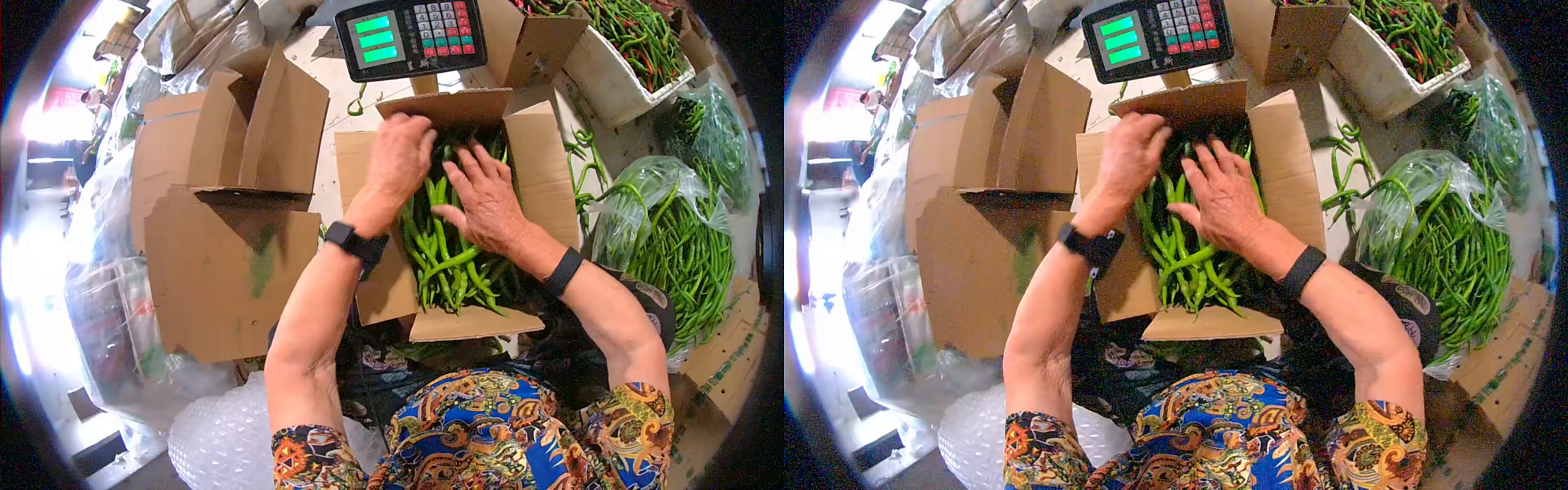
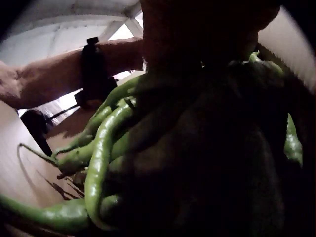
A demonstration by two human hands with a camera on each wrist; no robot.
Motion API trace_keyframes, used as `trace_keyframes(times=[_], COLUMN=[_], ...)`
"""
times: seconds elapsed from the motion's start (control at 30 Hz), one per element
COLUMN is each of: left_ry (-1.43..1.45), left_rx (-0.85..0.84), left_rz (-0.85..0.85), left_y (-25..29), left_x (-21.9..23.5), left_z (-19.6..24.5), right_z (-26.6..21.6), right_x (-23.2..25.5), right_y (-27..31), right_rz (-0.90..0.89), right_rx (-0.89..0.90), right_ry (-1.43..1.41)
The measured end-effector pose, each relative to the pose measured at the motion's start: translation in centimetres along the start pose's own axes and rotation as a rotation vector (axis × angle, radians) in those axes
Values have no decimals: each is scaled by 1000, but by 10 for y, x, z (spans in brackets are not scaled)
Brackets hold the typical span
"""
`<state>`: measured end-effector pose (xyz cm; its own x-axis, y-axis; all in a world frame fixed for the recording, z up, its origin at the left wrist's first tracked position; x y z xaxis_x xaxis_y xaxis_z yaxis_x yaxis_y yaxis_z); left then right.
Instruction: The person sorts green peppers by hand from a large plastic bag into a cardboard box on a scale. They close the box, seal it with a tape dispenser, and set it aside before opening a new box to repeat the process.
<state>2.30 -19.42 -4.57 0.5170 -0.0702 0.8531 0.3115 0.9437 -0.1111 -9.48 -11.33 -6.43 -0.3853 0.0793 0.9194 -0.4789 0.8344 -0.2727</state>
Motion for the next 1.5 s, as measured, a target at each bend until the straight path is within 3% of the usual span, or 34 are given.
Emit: trace_keyframes(times=[0.07,0.2,0.23,0.27,0.3,0.37,0.4,0.5,0.67,0.73,0.77,0.87,0.9,0.97,1.03,1.1,1.13,1.17,1.2,1.3,1.37,1.43,1.5], left_ry=[210,9,2,-151,-302,-320,-51,30,33,52,100,239,187,134,167,106,189,273,275,210,89,-42,-54], left_rx=[50,114,67,-23,-111,-131,90,184,177,44,59,129,122,120,132,131,139,148,74,7,-36,-77,-107], left_rz=[289,164,179,147,113,73,97,95,107,270,337,345,299,244,218,256,134,11,19,-206,-238,-262,-286], left_y=[15,52,62,74,84,86,81,75,73,76,79,81,80,82,82,90,93,98,104,122,127,129,128], left_x=[39,14,0,-26,-48,-51,-52,-61,-56,-35,-28,-17,-11,-1,5,17,18,16,19,8,-2,-7,-12], left_z=[-1,-18,-17,-13,-5,28,23,20,19,25,23,11,12,11,8,17,27,37,51,77,83,84,86], right_z=[1,-15,-18,-20,-18,-15,-15,-11,-14,-18,-17,7,16,37,33,30,37,55,68,70,74,80,86], right_x=[8,4,-2,-15,-19,-23,-22,-31,-19,11,17,44,42,23,26,40,40,33,27,51,58,54,55], right_y=[-2,-3,-1,6,12,17,16,17,13,12,12,3,3,8,7,5,4,2,2,-6,-7,-5,0], right_rz=[21,12,-30,-176,-182,-130,-122,-185,-190,-4,-13,268,267,90,93,246,244,157,68,-73,11,-167,-182], right_rx=[12,28,5,-1,-3,43,50,36,33,63,52,-147,-145,-214,-193,-172,-175,-259,-344,-368,-323,-491,-545], right_ry=[-30,-117,-156,-113,-119,-90,-88,-101,-76,-231,-231,-198,-201,-181,-69,-70,-73,-233,-392,-263,-267,-463,-491])
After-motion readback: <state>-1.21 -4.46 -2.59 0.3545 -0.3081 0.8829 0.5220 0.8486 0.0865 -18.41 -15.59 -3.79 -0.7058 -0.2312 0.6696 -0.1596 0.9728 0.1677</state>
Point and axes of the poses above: each hand's wrist, its own y-axis away from the middle knuckle, its own x-axis out of the back of the hand, z = x × y, the point moved 7 cm from there along -y, towards the middle knuckle, and after that the axes turned 2 degrees about x, right-handed, at the moved point
